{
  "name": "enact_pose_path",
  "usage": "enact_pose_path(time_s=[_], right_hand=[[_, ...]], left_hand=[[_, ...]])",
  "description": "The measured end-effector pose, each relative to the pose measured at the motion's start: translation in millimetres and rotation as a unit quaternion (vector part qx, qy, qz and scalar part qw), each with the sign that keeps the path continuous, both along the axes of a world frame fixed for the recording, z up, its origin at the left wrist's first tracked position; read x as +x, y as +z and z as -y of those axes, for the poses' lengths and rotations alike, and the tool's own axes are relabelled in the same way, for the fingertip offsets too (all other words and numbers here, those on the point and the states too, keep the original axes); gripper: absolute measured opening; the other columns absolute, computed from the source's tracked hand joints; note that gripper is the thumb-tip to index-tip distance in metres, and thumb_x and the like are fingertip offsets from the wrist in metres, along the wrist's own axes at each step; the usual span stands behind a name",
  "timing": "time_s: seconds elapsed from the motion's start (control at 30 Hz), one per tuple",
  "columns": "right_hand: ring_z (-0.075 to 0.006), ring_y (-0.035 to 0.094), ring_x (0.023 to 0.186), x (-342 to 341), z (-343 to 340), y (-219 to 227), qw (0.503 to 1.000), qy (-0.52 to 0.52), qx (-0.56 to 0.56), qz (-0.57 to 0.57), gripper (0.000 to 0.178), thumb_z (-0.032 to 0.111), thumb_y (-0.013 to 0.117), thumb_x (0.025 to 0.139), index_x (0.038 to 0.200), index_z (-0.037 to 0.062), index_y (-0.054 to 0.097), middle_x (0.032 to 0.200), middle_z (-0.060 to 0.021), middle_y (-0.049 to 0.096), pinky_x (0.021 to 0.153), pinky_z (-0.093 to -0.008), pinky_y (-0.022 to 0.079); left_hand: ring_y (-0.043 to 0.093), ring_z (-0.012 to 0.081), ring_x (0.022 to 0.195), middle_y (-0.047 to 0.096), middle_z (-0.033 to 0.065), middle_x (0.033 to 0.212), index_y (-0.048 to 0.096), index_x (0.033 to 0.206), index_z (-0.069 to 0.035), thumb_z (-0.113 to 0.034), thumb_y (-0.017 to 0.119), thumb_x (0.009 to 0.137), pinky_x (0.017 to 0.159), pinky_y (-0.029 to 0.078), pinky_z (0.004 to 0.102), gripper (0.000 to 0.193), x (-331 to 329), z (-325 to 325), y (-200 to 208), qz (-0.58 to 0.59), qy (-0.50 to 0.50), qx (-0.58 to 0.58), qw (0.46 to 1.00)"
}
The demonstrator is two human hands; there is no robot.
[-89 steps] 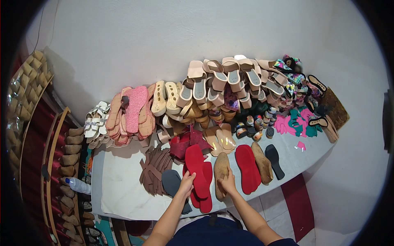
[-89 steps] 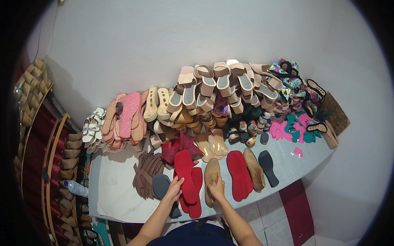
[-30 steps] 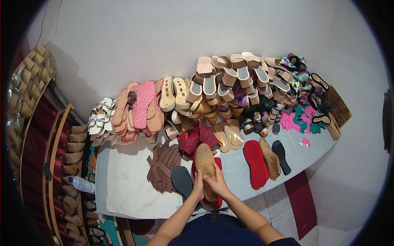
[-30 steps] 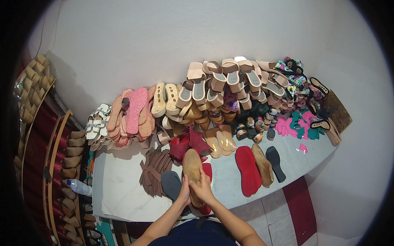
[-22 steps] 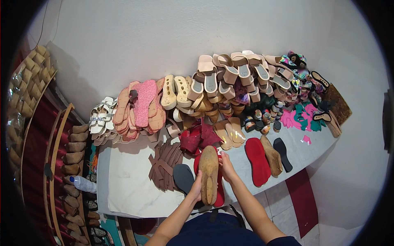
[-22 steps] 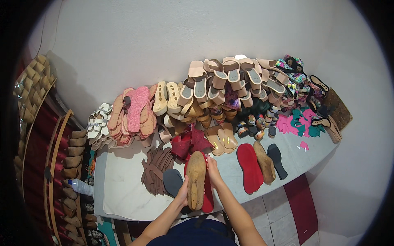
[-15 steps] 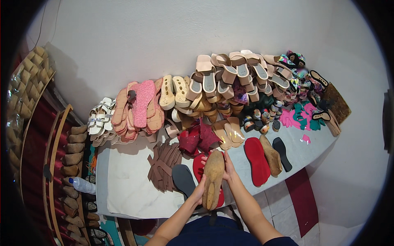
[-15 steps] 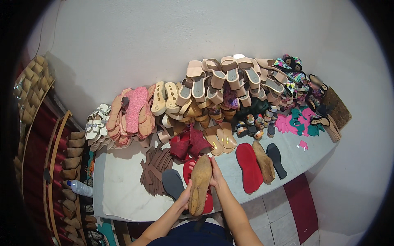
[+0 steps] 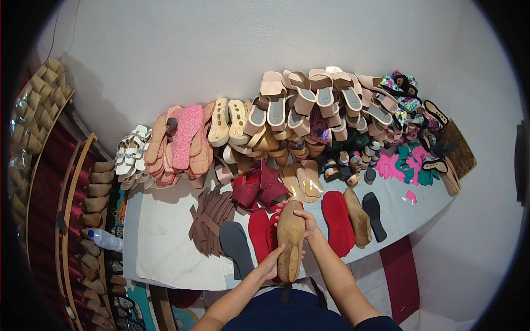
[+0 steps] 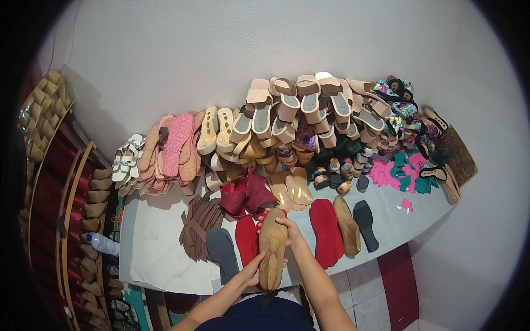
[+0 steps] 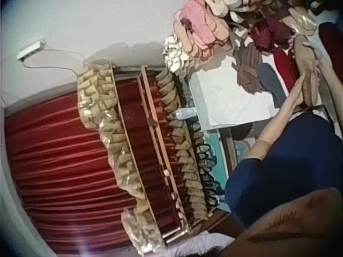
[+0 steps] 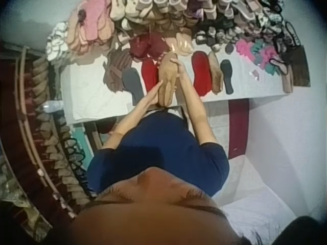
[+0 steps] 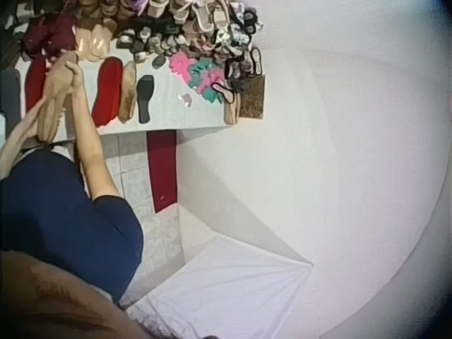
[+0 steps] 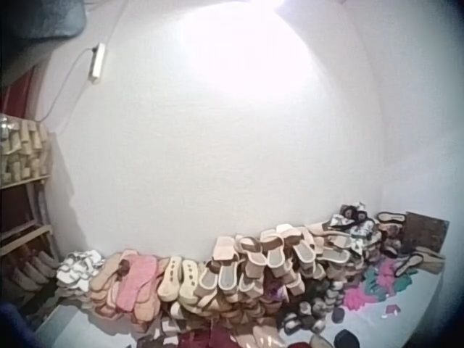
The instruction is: The person is manually assembling components of high-heeled shoes, aligning and pressing straps onto soles at a workstation.
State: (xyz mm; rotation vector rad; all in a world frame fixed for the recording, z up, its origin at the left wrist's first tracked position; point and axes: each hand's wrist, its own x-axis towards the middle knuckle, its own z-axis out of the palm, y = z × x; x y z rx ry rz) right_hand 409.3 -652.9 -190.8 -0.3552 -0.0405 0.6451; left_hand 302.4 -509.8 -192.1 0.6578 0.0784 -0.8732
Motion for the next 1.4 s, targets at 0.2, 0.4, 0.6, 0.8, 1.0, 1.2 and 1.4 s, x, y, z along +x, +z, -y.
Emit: enact_pose_path(time_s=[0.2, 0.4, 0.6, 0.8, 1.0, 1.2, 1.4], right_hand=[[-0.0342, 0.05, 0.1, 20, 10, 3, 0.999, -0.01, 0.036, -0.016, 0.049, 0.014, 0.052, 0.074, 0.12, 0.0075, 0.035, 0.11, -0.0198, 0.047, 0.088, -0.0508, 0.039], [-0.0332, 0.047, 0.103, 37, 2, 9, 0.999, 0.016, 0.03, -0.023, 0.049, 0.015, 0.052, 0.074, 0.12, 0.0089, 0.035, 0.113, -0.018, 0.045, 0.088, -0.0513, 0.039], [-0.0326, 0.047, 0.103, 45, -10, 16, 0.998, 0.042, 0.035, -0.021, 0.051, 0.013, 0.053, 0.074, 0.121, 0.0097, 0.034, 0.113, -0.0187, 0.045, 0.089, -0.0517, 0.038], [-0.0327, 0.048, 0.102, 44, -24, 16, 0.994, 0.095, 0.045, -0.025, 0.053, 0.013, 0.053, 0.074, 0.122, 0.0096, 0.033, 0.113, -0.0198, 0.044, 0.092, -0.0532, 0.035], [-0.0334, 0.047, 0.103, 45, -20, 0, 0.995, 0.084, 0.047, -0.032, 0.054, 0.014, 0.053, 0.074, 0.123, 0.0095, 0.032, 0.113, -0.0199, 0.044, 0.092, -0.0545, 0.034], [-0.0326, 0.048, 0.102, 44, -18, -6, 0.995, 0.067, 0.059, -0.042, 0.052, 0.014, 0.052, 0.075, 0.122, 0.0093, 0.033, 0.114, -0.0198, 0.044, 0.092, -0.0538, 0.034], [-0.0326, 0.046, 0.105, 47, -25, -11, 0.997, 0.067, 0.005, -0.031, 0.054, 0.014, 0.052, 0.076, 0.124, 0.0095, 0.028, 0.116, -0.0201, 0.043, 0.091, -0.0532, 0.035]], left_hand=[[0.05, 0.0274, 0.105, 0.044, 0.0225, 0.119, 0.03, 0.124, 0.001, -0.054, 0.044, 0.08, 0.087, 0.043, 0.0348, 0.072, -1, 5, 0, -0.04, -0.037, -0.107, 0.993], [0.038, 0.0371, 0.115, 0.034, 0.0301, 0.124, 0.022, 0.129, -0.002, -0.056, 0.048, 0.074, 0.095, 0.034, 0.0455, 0.082, 17, -5, 12, 0.086, -0.069, -0.017, 0.994], [0.045, 0.0358, 0.109, 0.036, 0.0278, 0.123, 0.02, 0.13, -0.002, -0.061, 0.049, 0.071, 0.092, 0.037, 0.0459, 0.089, 17, 0, 13, -0.01, 0.017, -0.04, 0.999], [0.049, 0.031, 0.103, 0.044, 0.0204, 0.113, 0.022, 0.13, -0.002, -0.062, 0.054, 0.067, 0.09, 0.039, 0.0445, 0.092, 17, 7, -18, -0.044, 0.061, -0.194, 0.978], [0.052, 0.0265, 0.095, 0.049, 0.0162, 0.098, 0.026, 0.128, -0.003, -0.049, 0.062, 0.069, 0.084, 0.043, 0.0413, 0.083, 15, 14, -21, -0.061, 0.068, -0.22, 0.971], [0.052, 0.0256, 0.099, 0.048, 0.0193, 0.112, 0.033, 0.124, -0.001, -0.04, 0.046, 0.083, 0.083, 0.044, 0.036, 0.058, 24, 3, -3, -0.053, 0.071, -0.04, 0.995], [0.05, 0.0301, 0.1, 0.045, 0.0202, 0.117, 0.03, 0.126, 0.002, -0.048, 0.043, 0.082, 0.089, 0.041, 0.0399, 0.067, 38, -7, -9, -0.099, 0.075, -0.161, 0.979]])
